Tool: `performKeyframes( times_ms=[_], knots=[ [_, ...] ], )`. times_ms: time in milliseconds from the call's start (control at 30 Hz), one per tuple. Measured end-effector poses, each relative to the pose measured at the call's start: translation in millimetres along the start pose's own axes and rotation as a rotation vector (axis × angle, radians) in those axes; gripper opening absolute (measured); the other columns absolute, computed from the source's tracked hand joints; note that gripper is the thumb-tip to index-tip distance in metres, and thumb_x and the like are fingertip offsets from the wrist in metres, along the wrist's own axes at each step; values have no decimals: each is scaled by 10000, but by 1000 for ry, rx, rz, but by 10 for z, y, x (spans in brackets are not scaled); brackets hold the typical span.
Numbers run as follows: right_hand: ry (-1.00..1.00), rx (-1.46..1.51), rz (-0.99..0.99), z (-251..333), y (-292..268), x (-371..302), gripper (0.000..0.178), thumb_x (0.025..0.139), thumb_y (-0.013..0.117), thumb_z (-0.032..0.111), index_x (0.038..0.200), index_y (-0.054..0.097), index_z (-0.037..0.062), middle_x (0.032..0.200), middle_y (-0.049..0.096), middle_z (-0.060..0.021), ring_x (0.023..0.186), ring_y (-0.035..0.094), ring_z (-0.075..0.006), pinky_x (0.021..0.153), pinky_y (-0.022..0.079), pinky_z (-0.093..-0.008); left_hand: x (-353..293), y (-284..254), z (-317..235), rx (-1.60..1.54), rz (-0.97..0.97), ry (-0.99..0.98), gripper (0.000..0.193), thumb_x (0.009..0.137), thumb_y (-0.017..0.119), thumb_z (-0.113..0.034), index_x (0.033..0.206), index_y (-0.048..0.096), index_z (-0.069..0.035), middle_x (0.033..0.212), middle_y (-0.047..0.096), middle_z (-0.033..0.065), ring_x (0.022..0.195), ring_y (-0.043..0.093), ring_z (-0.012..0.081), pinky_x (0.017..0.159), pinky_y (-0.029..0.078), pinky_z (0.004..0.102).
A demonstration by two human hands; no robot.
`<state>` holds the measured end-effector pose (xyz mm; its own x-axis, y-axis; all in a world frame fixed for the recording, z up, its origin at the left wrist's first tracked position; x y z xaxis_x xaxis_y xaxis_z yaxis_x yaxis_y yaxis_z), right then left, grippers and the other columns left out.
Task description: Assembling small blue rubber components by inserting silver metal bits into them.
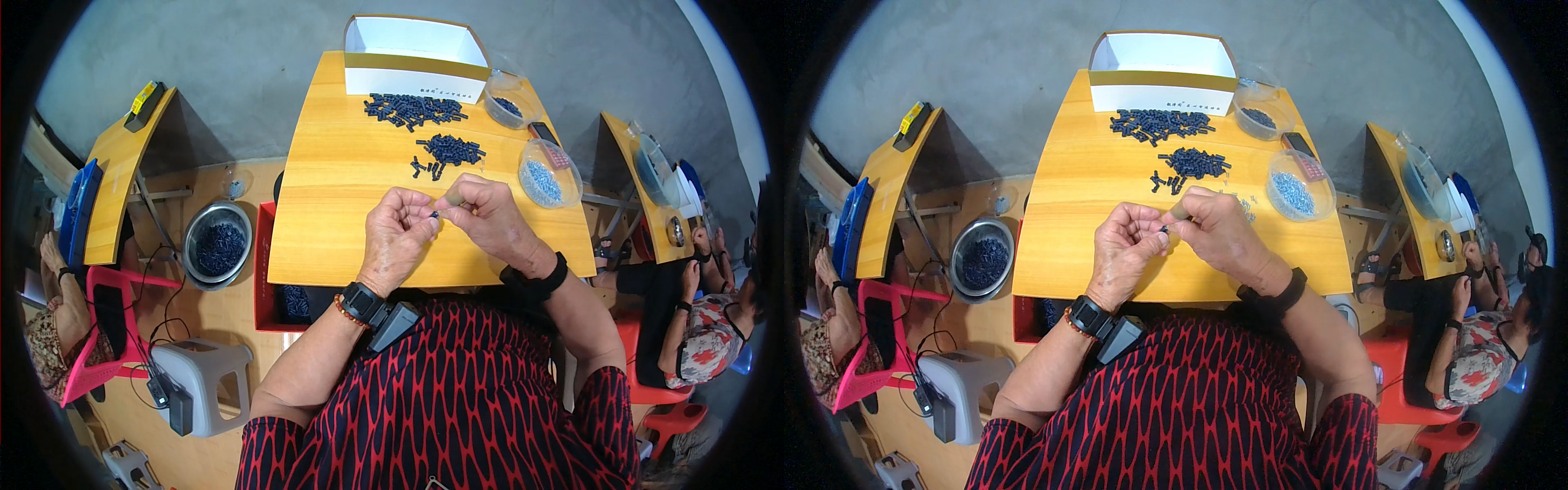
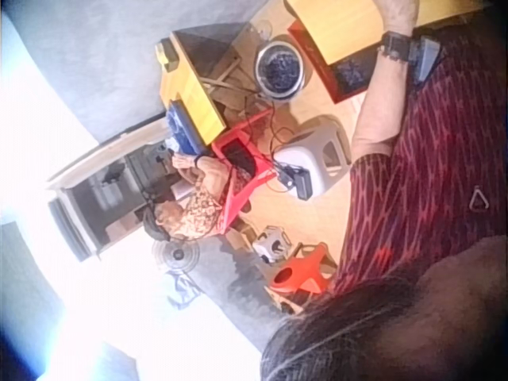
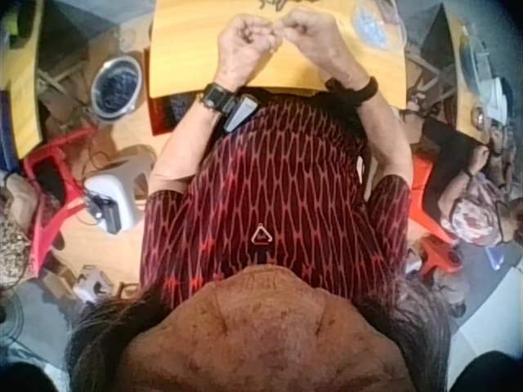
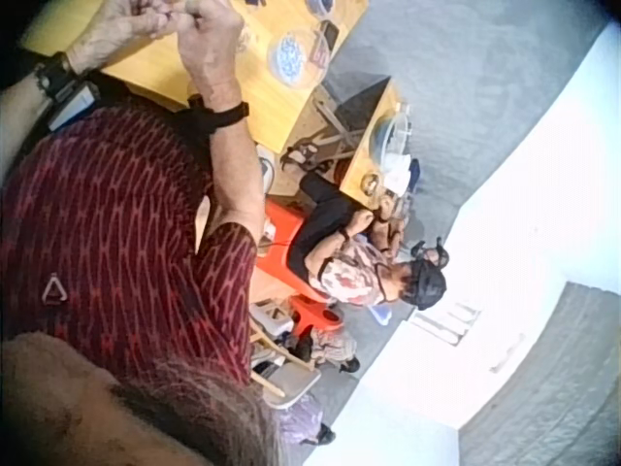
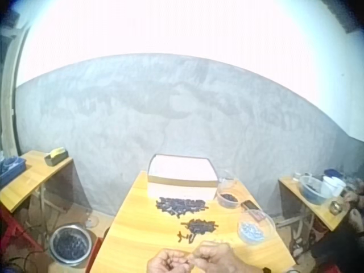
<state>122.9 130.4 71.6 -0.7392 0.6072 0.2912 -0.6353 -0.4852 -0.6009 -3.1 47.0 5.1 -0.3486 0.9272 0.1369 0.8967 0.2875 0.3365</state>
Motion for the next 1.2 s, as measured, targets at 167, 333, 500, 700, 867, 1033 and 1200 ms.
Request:
performKeyframes(
  times_ms=[167,333,500,700,867,1033,1200],
  knots=[
    [-17,2,15,42,15,11,56,786,700,-9,832,686,-37,678,583,-113,592,570,-154,547,452,-296,13,-21,39,-15,13,9,223,859,646,90,1050,550,28,900,659,85,737,628,112,686,555,254],
    [-7,208,122,-74,46,7,103,804,687,-37,904,710,-42,705,617,-77,654,614,-122,592,488,-260,10,-13,59,-120,-2,-29,212,864,648,90,1040,549,26,928,678,116,727,648,132,666,563,266],
    [86,418,154,-141,-1,-34,112,840,673,-46,946,707,-47,797,678,-49,725,650,-83,652,525,-214,24,-21,61,-137,21,-61,221,867,655,81,1051,547,27,911,678,115,728,655,143,657,565,265],
    [187,429,109,-144,48,-45,48,840,684,-28,887,683,-36,800,682,-51,716,644,-74,640,522,-212,34,-24,74,-141,27,-60,225,867,660,75,1058,550,27,866,668,99,716,653,144,652,564,264],
    [76,185,99,-57,31,-35,38,815,697,-11,825,666,-30,743,658,-57,657,597,-83,584,486,-241,27,-24,59,-166,22,-69,226,864,659,81,1052,546,26,847,664,105,694,650,146,644,561,267],
    [19,178,91,-134,66,-58,26,803,687,-17,812,666,-28,757,633,-70,672,594,-91,602,488,-246,24,-19,49,-95,8,-55,242,859,660,84,1044,518,20,826,658,105,659,640,148,624,550,266],
    [14,331,148,-171,60,-29,14,806,674,-27,812,662,-33,789,622,-65,694,600,-102,639,508,-254,20,-6,68,-29,12,-42,251,859,657,85,1050,508,20,825,654,100,664,633,143,625,548,267]
  ],
)
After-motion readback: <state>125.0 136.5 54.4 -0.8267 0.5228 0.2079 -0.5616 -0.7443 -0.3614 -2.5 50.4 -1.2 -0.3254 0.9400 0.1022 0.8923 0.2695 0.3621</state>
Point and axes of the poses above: each hand's wrist, its own x-axis towards the middle knuckle, its own y-axis out of the palm, z = x × y, the point moved 4 cm from there along x, towards the middle knuckle
